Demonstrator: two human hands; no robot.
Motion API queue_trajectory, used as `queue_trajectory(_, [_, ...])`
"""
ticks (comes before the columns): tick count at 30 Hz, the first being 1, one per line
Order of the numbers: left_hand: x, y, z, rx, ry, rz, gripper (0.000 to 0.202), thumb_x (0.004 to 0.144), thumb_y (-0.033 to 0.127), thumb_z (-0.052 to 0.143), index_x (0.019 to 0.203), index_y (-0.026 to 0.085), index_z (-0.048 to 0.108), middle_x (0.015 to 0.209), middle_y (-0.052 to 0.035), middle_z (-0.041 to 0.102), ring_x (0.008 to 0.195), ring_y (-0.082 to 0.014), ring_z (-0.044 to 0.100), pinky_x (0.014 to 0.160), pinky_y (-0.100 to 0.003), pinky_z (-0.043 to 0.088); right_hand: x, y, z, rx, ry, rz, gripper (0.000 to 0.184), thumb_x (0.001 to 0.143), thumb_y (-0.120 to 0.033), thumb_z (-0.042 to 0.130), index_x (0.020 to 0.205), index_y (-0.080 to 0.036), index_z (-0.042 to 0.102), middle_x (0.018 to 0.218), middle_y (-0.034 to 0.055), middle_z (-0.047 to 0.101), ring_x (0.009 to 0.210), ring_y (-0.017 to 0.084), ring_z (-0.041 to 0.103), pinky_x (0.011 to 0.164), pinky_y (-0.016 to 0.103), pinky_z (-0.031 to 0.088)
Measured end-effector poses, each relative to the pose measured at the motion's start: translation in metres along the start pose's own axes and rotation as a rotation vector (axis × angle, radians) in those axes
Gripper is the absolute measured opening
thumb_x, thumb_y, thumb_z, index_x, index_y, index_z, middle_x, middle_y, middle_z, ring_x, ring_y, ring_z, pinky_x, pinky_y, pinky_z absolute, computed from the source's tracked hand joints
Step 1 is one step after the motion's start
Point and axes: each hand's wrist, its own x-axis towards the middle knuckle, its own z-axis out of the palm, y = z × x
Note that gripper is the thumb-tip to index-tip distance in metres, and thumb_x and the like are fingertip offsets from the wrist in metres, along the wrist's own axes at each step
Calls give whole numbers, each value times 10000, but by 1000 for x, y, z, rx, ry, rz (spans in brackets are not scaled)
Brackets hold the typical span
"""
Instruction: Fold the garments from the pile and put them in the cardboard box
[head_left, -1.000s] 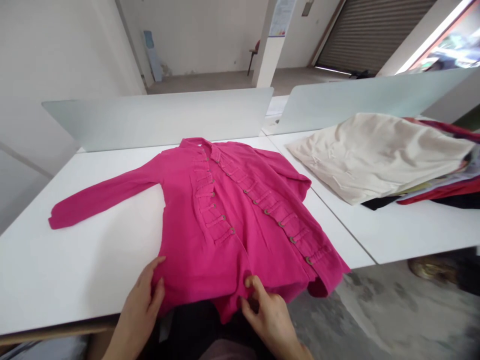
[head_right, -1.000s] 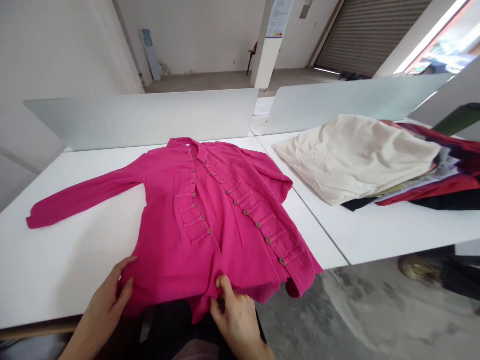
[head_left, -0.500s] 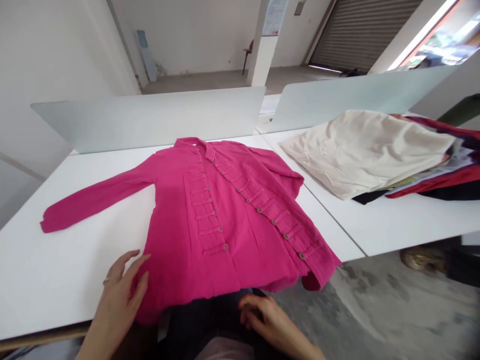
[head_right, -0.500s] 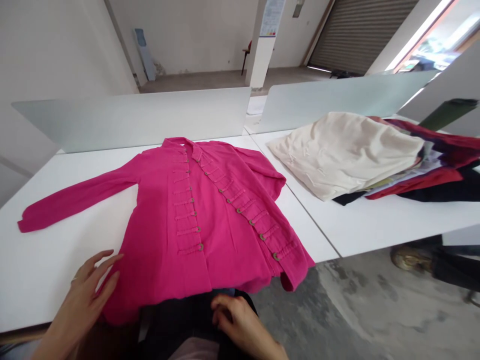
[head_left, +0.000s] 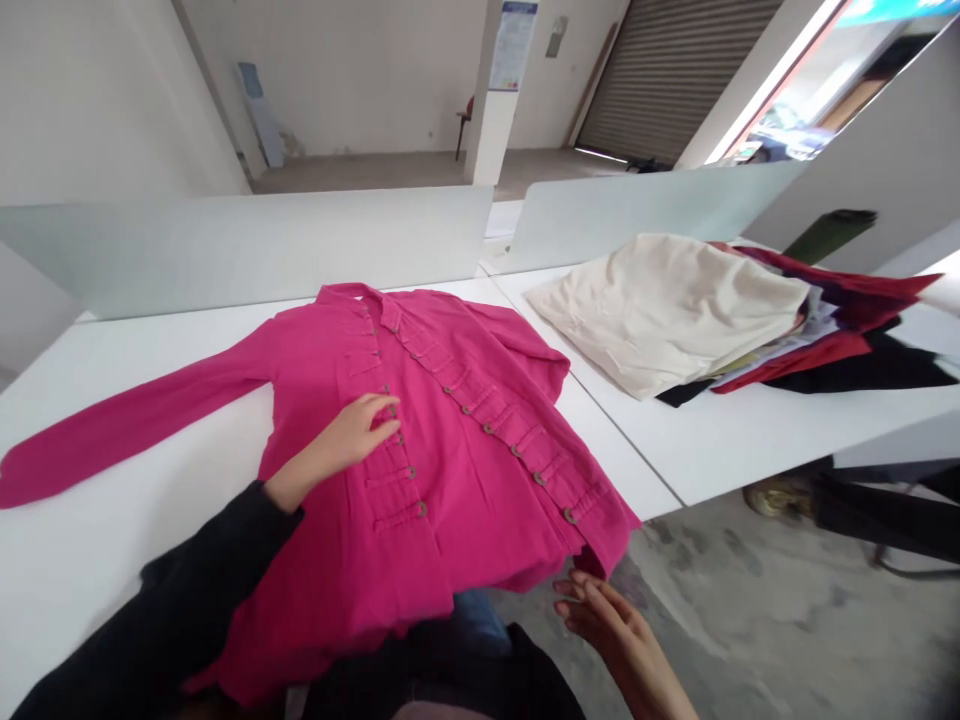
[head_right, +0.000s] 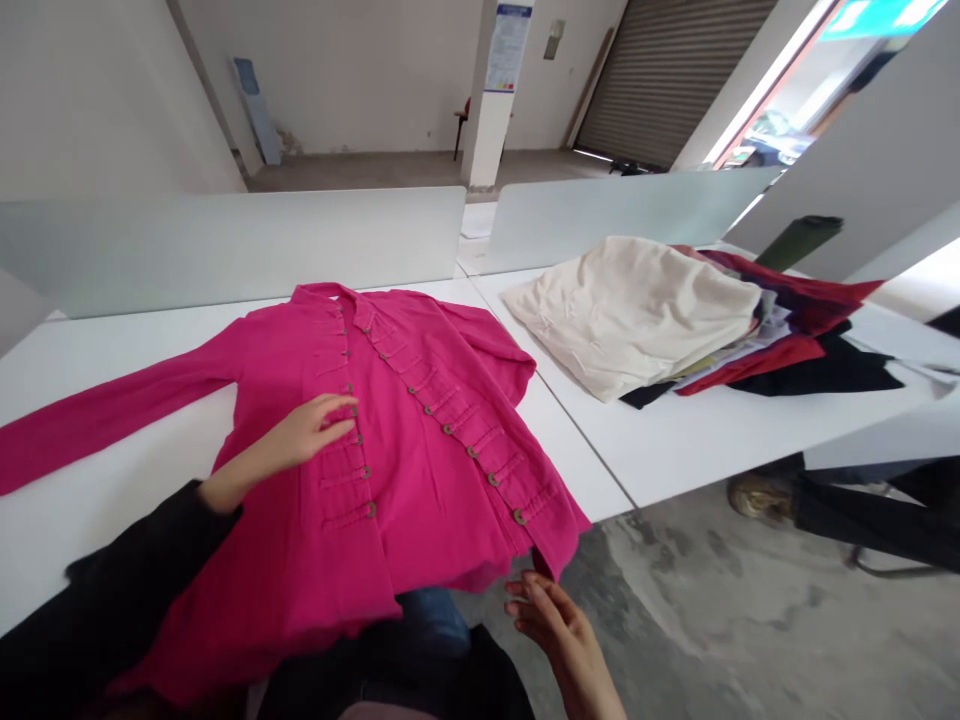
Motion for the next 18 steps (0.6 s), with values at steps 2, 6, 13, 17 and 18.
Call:
queue_trajectory(2, [35, -3, 4, -341, 68, -161, 300, 756, 228, 691, 1050, 178, 665, 1141, -115, 657, 1082, -255, 608, 1008, -415, 433, 4, 2, -5, 185, 53, 25, 611, 539, -521, 881, 1025, -210, 679, 1139, 95, 704, 976, 265, 688, 838, 387, 531])
queue_trajectory(6, [93, -5, 10, -621, 182, -275, 265, 809, 149, 648, 1069, 159, 598, 929, -63, 644, 842, -145, 631, 869, -314, 489, 16, 6, -8, 504, 73, 83, 522, 445, -442, 933, 850, -225, 685, 1130, 63, 704, 1033, 268, 668, 859, 407, 536])
queue_trajectory(13, [165, -11, 3, -856, 360, -365, 118, 877, 129, 604, 990, 148, 579, 785, 16, 577, 633, -73, 555, 651, -216, 502, 36, 18, -32, 724, 75, 79, 426, 485, -422, 918, 732, -209, 644, 710, -22, 634, 731, 115, 634, 720, 246, 568])
queue_trajectory(17, [192, -11, 4, -927, 428, -375, 154, 913, 236, 595, 1019, 124, 599, 898, -15, 616, 694, -97, 585, 593, -235, 524, 36, 20, -44, 696, -23, 31, 328, 542, -332, 890, 648, -214, 603, 606, -48, 523, 576, 76, 526, 645, 210, 554])
queue_trajectory(18, [197, -10, 5, -937, 438, -382, 173, 915, 250, 595, 1035, 125, 600, 919, -23, 622, 711, -101, 594, 599, -238, 529, 35, 22, -48, 664, -55, 40, 327, 546, -348, 885, 631, -214, 599, 597, -45, 513, 564, 78, 513, 666, 230, 564])
